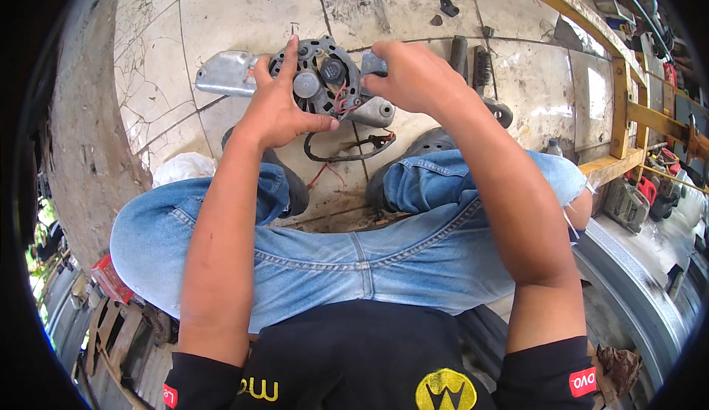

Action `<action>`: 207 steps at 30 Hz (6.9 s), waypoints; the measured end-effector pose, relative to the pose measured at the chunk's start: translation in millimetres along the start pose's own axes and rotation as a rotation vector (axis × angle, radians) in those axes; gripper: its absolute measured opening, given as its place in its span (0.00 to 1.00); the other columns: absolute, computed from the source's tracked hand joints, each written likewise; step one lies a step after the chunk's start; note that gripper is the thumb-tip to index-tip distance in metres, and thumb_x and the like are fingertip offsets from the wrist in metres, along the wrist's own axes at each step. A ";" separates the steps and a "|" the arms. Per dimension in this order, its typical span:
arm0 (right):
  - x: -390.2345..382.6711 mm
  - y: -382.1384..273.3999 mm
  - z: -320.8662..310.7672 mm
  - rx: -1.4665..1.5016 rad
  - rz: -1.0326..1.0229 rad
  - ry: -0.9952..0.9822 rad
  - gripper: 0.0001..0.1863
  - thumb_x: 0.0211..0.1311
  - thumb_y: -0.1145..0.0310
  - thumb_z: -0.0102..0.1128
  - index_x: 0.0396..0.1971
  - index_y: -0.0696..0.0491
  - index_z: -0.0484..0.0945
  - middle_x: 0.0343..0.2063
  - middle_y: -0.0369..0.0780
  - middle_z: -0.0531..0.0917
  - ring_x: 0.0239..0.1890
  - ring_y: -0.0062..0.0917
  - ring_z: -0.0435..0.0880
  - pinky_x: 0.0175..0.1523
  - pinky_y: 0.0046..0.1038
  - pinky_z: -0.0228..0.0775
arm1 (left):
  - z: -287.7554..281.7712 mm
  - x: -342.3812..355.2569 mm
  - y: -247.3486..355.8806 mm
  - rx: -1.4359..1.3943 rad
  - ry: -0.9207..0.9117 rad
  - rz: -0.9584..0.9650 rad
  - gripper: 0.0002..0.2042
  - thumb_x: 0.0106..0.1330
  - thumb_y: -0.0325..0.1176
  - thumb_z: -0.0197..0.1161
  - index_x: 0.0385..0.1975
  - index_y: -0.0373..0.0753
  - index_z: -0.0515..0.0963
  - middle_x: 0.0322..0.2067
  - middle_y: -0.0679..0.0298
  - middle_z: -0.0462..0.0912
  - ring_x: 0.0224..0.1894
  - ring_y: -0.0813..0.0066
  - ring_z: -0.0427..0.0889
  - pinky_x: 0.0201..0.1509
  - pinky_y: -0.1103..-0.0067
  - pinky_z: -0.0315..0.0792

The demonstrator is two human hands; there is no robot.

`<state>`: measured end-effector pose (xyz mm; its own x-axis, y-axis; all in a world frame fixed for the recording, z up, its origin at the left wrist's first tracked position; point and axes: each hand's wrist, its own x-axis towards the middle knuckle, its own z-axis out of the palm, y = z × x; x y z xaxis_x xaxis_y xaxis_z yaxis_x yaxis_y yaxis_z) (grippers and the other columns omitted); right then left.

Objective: The person sits on the floor and uses a screwdriver to adjust internal components of a small electric motor. They repeatedly tighten and loosen screws while manipulating wires and parts inside the motor housing.

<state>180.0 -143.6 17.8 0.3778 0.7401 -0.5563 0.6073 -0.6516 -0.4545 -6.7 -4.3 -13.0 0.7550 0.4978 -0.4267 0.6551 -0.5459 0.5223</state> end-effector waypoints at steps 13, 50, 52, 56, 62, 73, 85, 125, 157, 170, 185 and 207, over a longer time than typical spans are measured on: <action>-0.3 -12.5 -4.4 -0.105 -0.034 0.023 0.27 0.59 0.55 0.66 0.55 0.55 0.78 0.43 0.53 0.85 0.49 0.48 0.84 0.53 0.45 0.75 | 0.8 5.5 -0.9 -0.019 -0.011 -0.009 0.73 0.30 0.52 0.87 0.78 0.54 0.40 0.71 0.37 0.46 0.64 0.35 0.71 0.70 0.62 0.68; 1.4 -8.8 -5.5 -0.028 -0.022 0.018 0.26 0.58 0.56 0.67 0.52 0.57 0.79 0.39 0.54 0.86 0.47 0.49 0.84 0.52 0.43 0.76 | -5.1 5.1 2.3 -0.069 -0.083 -0.041 0.75 0.30 0.54 0.87 0.78 0.52 0.37 0.70 0.37 0.44 0.71 0.37 0.60 0.74 0.64 0.61; -1.9 -16.0 -8.0 -0.074 -0.010 0.012 0.26 0.58 0.56 0.67 0.52 0.56 0.80 0.40 0.53 0.86 0.46 0.48 0.84 0.52 0.44 0.76 | -2.9 4.9 2.7 -0.042 -0.050 -0.033 0.73 0.31 0.52 0.87 0.78 0.54 0.38 0.71 0.38 0.44 0.68 0.37 0.66 0.72 0.62 0.65; -1.5 -15.7 -3.0 -0.161 -0.090 0.057 0.25 0.58 0.56 0.67 0.52 0.54 0.80 0.40 0.51 0.86 0.46 0.48 0.85 0.51 0.45 0.76 | -6.3 4.3 3.2 -0.029 -0.062 -0.027 0.73 0.32 0.51 0.87 0.78 0.55 0.39 0.72 0.38 0.45 0.65 0.36 0.69 0.70 0.61 0.68; -5.9 -24.6 -3.5 -0.102 -0.048 0.004 0.25 0.59 0.55 0.66 0.53 0.53 0.80 0.40 0.50 0.86 0.46 0.47 0.85 0.51 0.45 0.77 | -9.6 7.7 3.5 -0.037 -0.139 -0.056 0.76 0.28 0.54 0.87 0.78 0.53 0.35 0.71 0.37 0.42 0.70 0.37 0.61 0.75 0.65 0.61; -5.3 -19.2 -8.5 -0.146 -0.025 0.046 0.24 0.60 0.55 0.66 0.54 0.50 0.79 0.40 0.49 0.87 0.47 0.46 0.85 0.51 0.45 0.76 | -7.8 4.8 5.2 -0.050 -0.096 -0.058 0.76 0.29 0.54 0.87 0.78 0.50 0.36 0.71 0.35 0.41 0.73 0.37 0.56 0.76 0.65 0.58; -3.3 -17.4 -8.8 -0.126 -0.013 0.021 0.26 0.59 0.55 0.67 0.54 0.52 0.79 0.42 0.50 0.86 0.48 0.47 0.84 0.52 0.45 0.76 | -7.3 5.7 2.1 -0.063 -0.113 -0.054 0.76 0.30 0.55 0.87 0.78 0.51 0.35 0.70 0.36 0.42 0.72 0.37 0.58 0.76 0.65 0.59; 0.4 8.2 1.8 -0.265 -0.044 0.038 0.17 0.60 0.57 0.64 0.44 0.52 0.81 0.36 0.51 0.86 0.44 0.48 0.85 0.48 0.47 0.77 | -3.0 5.3 3.4 -0.051 -0.063 -0.049 0.75 0.30 0.55 0.87 0.78 0.52 0.36 0.71 0.34 0.42 0.69 0.36 0.64 0.74 0.64 0.62; 2.0 4.1 -6.4 -0.093 -0.079 0.199 0.20 0.63 0.53 0.63 0.47 0.51 0.77 0.34 0.51 0.86 0.42 0.50 0.84 0.45 0.48 0.75 | -0.2 3.6 1.3 -0.033 -0.031 -0.044 0.77 0.31 0.54 0.87 0.78 0.50 0.29 0.71 0.33 0.38 0.66 0.36 0.69 0.73 0.66 0.64; 67.4 161.1 73.9 -0.027 0.407 0.121 0.18 0.60 0.69 0.59 0.50 0.55 0.82 0.50 0.53 0.83 0.55 0.47 0.82 0.59 0.41 0.75 | -0.5 6.9 -2.2 -0.062 -0.039 -0.041 0.77 0.33 0.55 0.86 0.78 0.49 0.29 0.71 0.31 0.36 0.69 0.35 0.64 0.74 0.66 0.61; 113.1 160.0 138.6 0.415 0.730 0.206 0.26 0.63 0.52 0.63 0.29 0.66 0.84 0.25 0.51 0.87 0.29 0.39 0.89 0.42 0.35 0.81 | -4.9 -12.0 -7.7 -0.026 -0.068 -0.136 0.75 0.33 0.60 0.84 0.78 0.51 0.34 0.71 0.28 0.35 0.71 0.28 0.56 0.74 0.61 0.59; 26.9 30.3 -101.1 0.618 0.060 -0.070 0.11 0.61 0.66 0.63 0.37 0.59 0.83 0.27 0.39 0.85 0.20 0.20 0.82 0.22 0.23 0.73 | 1.2 7.1 -3.9 0.014 -0.088 -0.086 0.76 0.32 0.53 0.87 0.78 0.55 0.30 0.72 0.34 0.38 0.67 0.31 0.64 0.71 0.61 0.65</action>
<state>279.2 -126.6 59.4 0.3394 0.7000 -0.6283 0.0622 -0.6832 -0.7276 -3.9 0.5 -19.0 0.6952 0.4827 -0.5327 0.7174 -0.5131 0.4713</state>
